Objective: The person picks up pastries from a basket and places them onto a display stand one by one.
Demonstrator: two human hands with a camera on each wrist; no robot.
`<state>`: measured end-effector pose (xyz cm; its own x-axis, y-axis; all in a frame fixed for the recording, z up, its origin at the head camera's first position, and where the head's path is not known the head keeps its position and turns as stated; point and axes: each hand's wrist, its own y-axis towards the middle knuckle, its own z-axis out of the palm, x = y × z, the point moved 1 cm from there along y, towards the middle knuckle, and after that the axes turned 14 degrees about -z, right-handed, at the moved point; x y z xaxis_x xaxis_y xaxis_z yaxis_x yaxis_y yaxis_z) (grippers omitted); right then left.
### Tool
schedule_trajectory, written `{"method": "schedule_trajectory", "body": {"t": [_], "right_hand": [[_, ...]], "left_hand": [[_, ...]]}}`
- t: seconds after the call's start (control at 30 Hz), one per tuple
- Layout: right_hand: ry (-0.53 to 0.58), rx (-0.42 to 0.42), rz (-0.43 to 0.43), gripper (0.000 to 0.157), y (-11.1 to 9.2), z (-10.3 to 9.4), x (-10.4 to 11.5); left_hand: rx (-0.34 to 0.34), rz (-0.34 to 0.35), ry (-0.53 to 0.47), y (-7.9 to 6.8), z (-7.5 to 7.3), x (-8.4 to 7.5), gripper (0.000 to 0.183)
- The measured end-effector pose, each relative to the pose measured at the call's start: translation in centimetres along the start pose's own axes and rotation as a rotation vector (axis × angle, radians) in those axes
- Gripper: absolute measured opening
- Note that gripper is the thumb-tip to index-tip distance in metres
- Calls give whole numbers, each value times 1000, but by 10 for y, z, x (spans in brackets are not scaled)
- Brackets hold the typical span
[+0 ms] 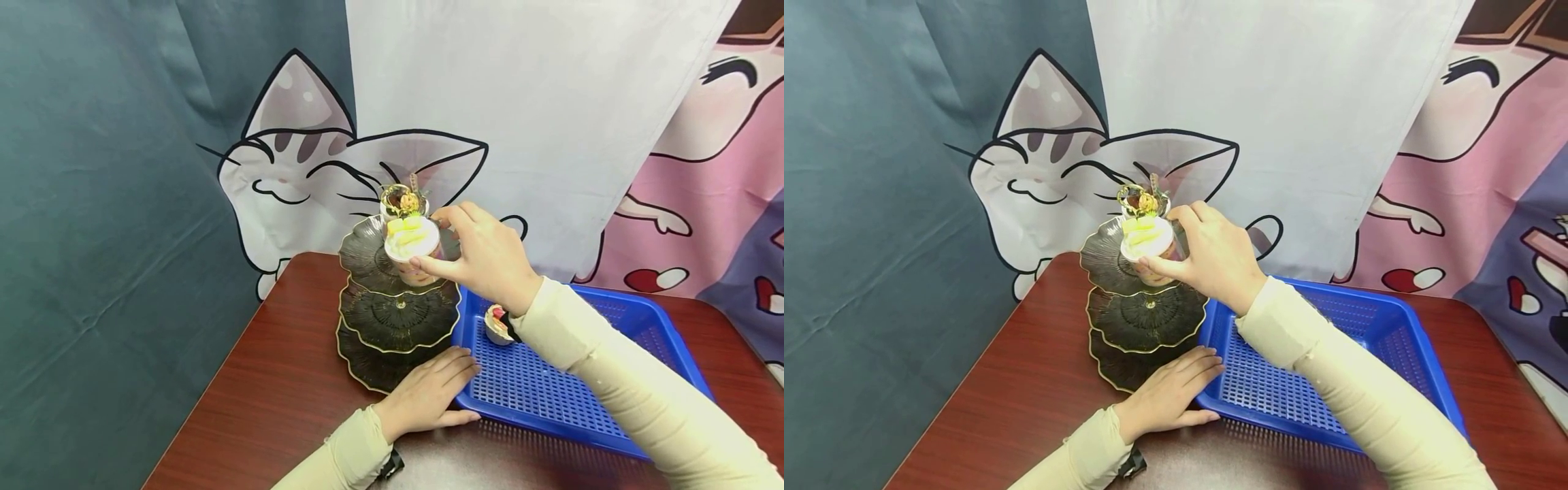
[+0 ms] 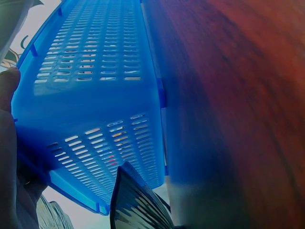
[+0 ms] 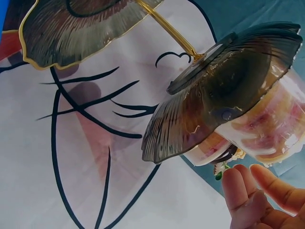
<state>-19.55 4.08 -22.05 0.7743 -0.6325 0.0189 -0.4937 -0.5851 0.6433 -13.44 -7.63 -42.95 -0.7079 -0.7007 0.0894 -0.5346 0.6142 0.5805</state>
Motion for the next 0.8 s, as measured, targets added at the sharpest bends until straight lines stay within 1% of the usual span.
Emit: {"method": "schedule_trajectory", "body": {"t": [0.13, 0.33, 0.57, 0.8], "right_hand": [[22, -14, -6, 61, 0, -2, -1], [31, -26, -19, 56, -3, -5, -5], [67, 1, 29, 56, -11, -9, -12], [100, -34, 35, 51, -21, -9, -21]], "left_hand": [[-2, 0, 7, 0, 0, 1, 65], [2, -7, 8, -1, 0, 0, 65], [1, -6, -9, -1, 1, 0, 65], [10, -2, -23, 0, 0, 0, 65]]}}
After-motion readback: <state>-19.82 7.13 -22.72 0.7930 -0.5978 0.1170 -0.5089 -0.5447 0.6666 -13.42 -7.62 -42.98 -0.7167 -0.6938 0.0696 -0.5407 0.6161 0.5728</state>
